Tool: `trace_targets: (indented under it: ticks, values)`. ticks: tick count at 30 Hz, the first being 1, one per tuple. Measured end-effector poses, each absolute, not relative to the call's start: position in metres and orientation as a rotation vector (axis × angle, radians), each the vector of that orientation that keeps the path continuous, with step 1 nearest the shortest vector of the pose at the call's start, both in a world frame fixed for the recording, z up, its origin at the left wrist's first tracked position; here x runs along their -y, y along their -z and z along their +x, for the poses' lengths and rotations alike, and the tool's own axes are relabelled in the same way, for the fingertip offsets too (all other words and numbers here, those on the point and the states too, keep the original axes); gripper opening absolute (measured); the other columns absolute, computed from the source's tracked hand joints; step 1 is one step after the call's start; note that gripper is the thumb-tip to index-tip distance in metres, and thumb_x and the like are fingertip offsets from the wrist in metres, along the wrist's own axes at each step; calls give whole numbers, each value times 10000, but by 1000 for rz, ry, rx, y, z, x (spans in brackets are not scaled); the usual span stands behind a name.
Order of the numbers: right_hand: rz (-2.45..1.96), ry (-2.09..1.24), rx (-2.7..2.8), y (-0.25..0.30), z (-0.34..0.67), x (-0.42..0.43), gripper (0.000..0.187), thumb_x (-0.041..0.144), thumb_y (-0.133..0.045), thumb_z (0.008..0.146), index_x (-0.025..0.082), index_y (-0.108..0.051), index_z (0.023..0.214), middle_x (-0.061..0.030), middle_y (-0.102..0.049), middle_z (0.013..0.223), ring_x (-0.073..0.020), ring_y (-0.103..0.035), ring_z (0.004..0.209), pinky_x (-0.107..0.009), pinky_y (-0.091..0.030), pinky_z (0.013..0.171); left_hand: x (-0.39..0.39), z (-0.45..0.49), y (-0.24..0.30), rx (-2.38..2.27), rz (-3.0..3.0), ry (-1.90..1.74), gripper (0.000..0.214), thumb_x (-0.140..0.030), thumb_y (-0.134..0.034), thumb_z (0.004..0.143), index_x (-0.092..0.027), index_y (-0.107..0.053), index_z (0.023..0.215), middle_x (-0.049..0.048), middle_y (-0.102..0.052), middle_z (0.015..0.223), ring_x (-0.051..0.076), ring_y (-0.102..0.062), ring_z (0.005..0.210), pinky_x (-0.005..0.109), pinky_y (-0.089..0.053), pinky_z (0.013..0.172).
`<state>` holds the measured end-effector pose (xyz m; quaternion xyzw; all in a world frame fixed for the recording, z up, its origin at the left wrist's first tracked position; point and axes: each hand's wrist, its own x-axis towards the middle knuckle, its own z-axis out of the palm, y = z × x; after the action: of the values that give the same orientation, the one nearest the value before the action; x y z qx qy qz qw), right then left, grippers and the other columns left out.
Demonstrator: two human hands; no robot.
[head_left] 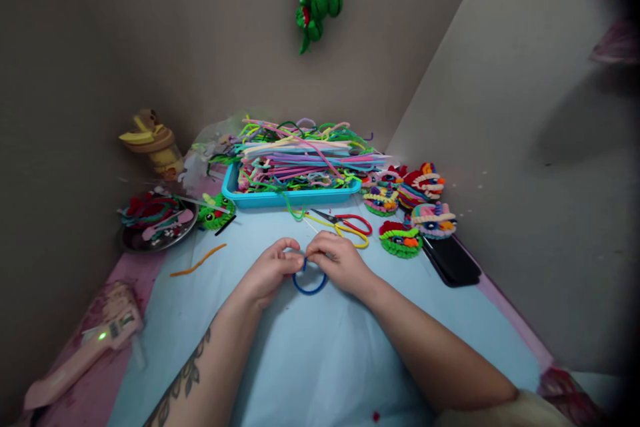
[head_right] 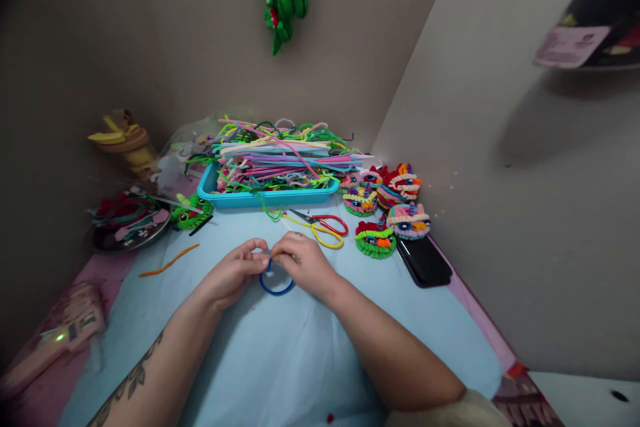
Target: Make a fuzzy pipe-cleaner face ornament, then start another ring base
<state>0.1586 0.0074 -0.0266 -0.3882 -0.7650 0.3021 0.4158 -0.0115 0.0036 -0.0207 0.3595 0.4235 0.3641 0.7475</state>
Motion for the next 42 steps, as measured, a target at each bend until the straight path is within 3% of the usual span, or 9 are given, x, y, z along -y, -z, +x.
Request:
trace_targets:
  ticks: [5, 9, 15, 21, 27, 32, 35, 40, 42]
  values:
    - [-1189, -881, 1740, 31, 160, -12, 93, 141, -570, 740, 180, -605, 662, -2, -573, 671, -147, -536, 673, -260, -399, 633, -9, -14, 20, -1024, 1088, -968, 393, -297, -731, 657, -175, -549, 982, 35, -664, 814, 154, -600, 740, 249, -407, 665]
    - [-1257, -1016, 1609, 35, 161, -16, 69, 198, -566, 712, 176, -589, 651, 6, -561, 647, -139, -510, 640, -252, -386, 606, -9, -16, 21, -1199, 1690, -1021, 235, -238, -687, 700, -196, -620, 921, 57, -639, 970, 220, -575, 958, 324, -436, 787]
    - [-1248, -1251, 1509, 34, 161, -17, 59, 220, -573, 671, 170, -572, 638, 34, -514, 586, -108, -443, 556, -237, -348, 555, -2, -12, 28, -1294, 2369, -1053, 201, -102, -570, 793, -195, -646, 954, 61, -595, 896, 215, -527, 905, 359, -433, 809]
    - [-1249, -1280, 1526, 34, 161, -16, 58, 211, -580, 682, 165, -579, 648, 35, -521, 592, -105, -450, 559, -234, -351, 560, -2, -14, 33, -1305, 2532, -1126, 98, -177, -600, 821, -198, -673, 882, 53, -621, 826, 206, -534, 827, 335, -433, 733]
    - [-1264, -988, 1723, 31, 160, -14, 85, 118, -574, 719, 170, -611, 662, 3, -583, 680, -138, -537, 683, -252, -400, 644, -2, -12, 30, -1312, 2394, -1125, 97, -238, -620, 810, -196, -702, 838, 55, -645, 793, 203, -550, 801, 336, -433, 734]
    - [-1143, -725, 1915, 29, 161, -11, 153, 86, -546, 790, 184, -624, 703, -10, -578, 704, -150, -546, 713, -275, -411, 677, -5, -9, 26, -1352, 1837, -1058, 84, -270, -696, 705, -190, -702, 680, 36, -657, 703, 187, -571, 735, 310, -429, 708]
    - [-1019, -623, 1992, 29, 162, -8, 168, 91, -517, 822, 197, -623, 746, -22, -587, 725, -164, -547, 746, -299, -427, 718, -6, -10, 23, -1275, 1349, -910, 158, -311, -731, 623, -165, -674, 610, 10, -606, 595, 137, -508, 588, 256, -382, 578]
    - [-882, -510, 2010, 27, 161, -3, 175, 109, -480, 845, 203, -620, 796, -39, -593, 761, -173, -545, 777, -315, -437, 751, -6, -12, 18, -1047, 848, -656, 268, -347, -761, 533, -137, -609, 600, -63, -400, 473, 47, -268, 423, 204, -139, 421]
    - [-947, -551, 1952, 26, 160, -2, 157, 106, -499, 820, 194, -612, 758, -31, -590, 730, -167, -545, 747, -304, -434, 726, -6, -11, 17, -1041, 905, -708, 279, -367, -748, 566, -141, -609, 651, -53, -436, 523, 53, -299, 442, 198, -181, 427]
